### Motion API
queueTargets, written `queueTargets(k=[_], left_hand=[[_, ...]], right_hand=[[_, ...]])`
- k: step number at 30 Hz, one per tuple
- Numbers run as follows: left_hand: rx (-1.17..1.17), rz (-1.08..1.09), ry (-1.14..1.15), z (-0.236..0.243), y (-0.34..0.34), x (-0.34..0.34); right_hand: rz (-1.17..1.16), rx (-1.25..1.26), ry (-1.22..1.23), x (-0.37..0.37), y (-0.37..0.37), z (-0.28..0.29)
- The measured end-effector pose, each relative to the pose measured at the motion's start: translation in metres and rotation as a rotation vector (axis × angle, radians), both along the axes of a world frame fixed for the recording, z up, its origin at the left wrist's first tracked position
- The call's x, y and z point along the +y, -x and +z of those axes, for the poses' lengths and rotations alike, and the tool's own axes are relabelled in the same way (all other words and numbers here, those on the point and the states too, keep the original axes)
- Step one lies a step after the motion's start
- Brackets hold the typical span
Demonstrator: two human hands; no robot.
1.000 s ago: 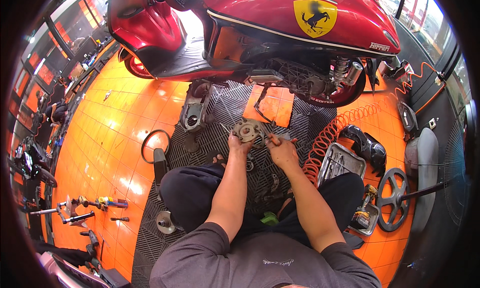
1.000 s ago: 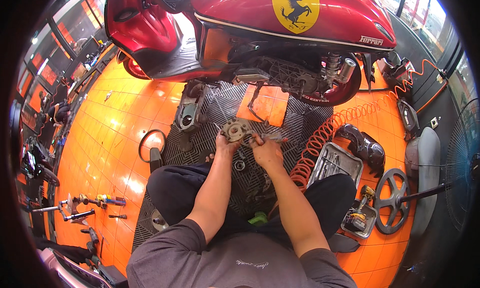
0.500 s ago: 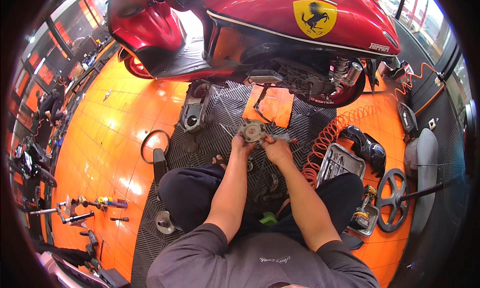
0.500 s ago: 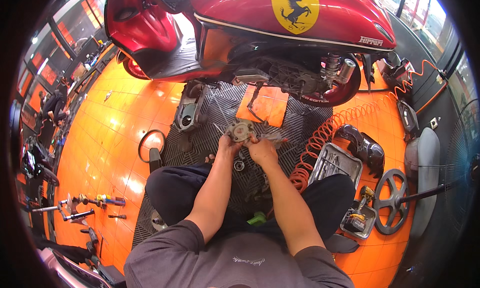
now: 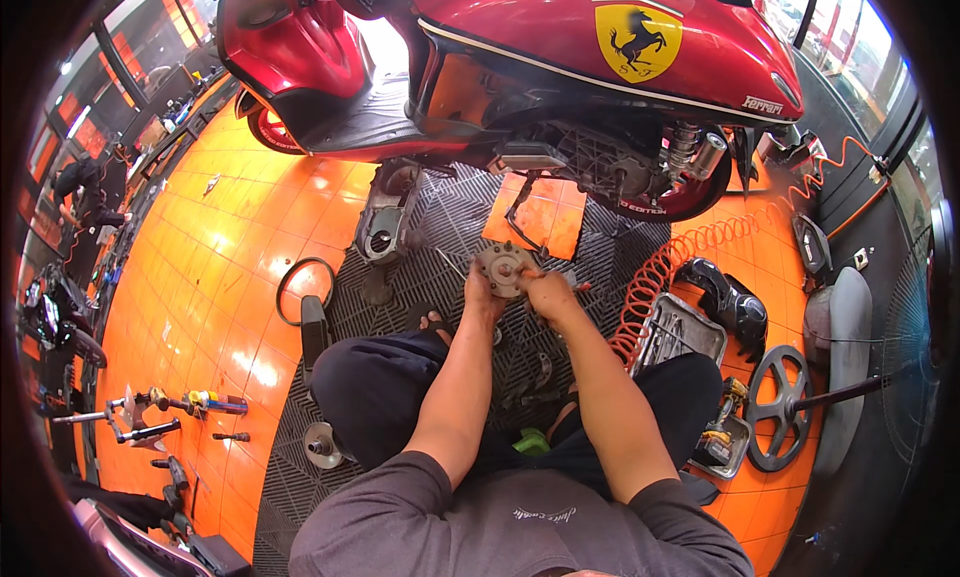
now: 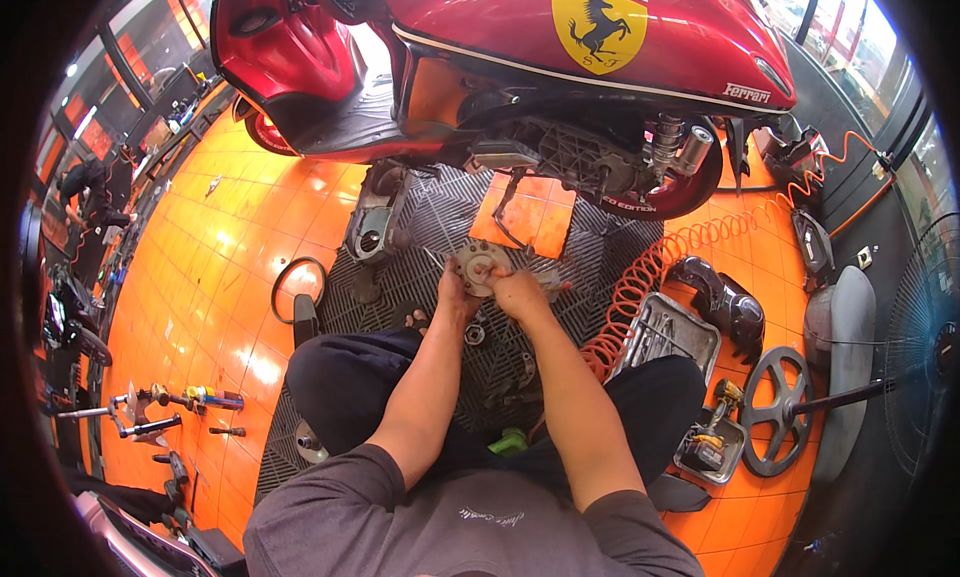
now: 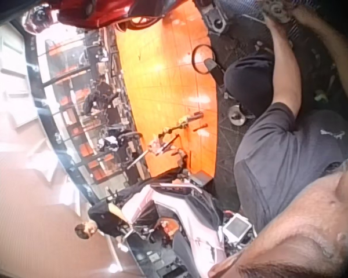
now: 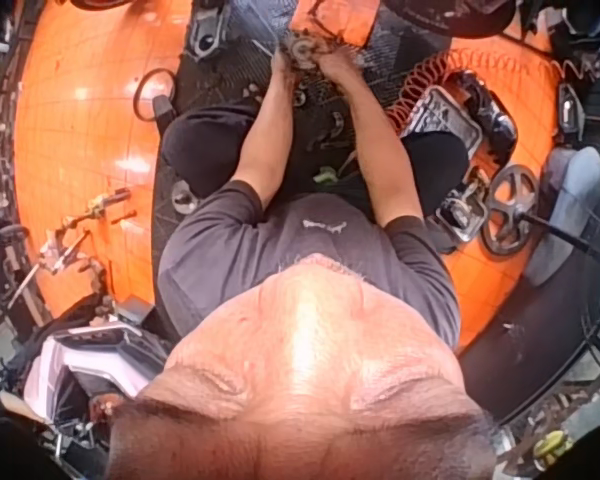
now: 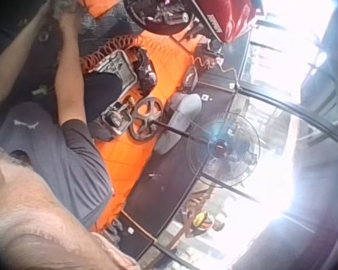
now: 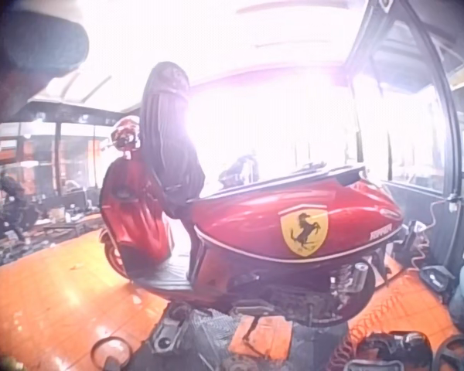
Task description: The person cleans and reassembles motorcycle transmission components by hand. They wipe a clutch bell and housing with a cloth, apply liquid from a bottle to internal parts, and reattach a metal spring and plate.
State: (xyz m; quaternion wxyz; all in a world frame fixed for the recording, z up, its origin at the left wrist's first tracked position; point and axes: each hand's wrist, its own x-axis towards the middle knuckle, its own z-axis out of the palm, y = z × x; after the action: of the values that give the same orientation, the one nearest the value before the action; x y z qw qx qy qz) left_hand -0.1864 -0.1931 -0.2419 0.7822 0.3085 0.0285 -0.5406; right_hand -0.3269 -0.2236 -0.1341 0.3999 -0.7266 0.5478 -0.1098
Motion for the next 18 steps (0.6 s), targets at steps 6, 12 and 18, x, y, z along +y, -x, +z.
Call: queueTargets(k=[6,12,18], left_hand=[[0.393,0.276,-0.094,-0.009,-0.015,-0.001],[0.617,0.305,-0.2,-0.026,-0.034,0.003],[0.552,0.087,-0.236,-0.023,-0.036,0.014]], right_hand=[[0.139,-0.013,-0.135,0.022,0.026,0.004],[0.169,0.15,-0.067,0.044,0.028,0.023],[0.081,0.136,-0.068,0.046,0.018,0.032]])
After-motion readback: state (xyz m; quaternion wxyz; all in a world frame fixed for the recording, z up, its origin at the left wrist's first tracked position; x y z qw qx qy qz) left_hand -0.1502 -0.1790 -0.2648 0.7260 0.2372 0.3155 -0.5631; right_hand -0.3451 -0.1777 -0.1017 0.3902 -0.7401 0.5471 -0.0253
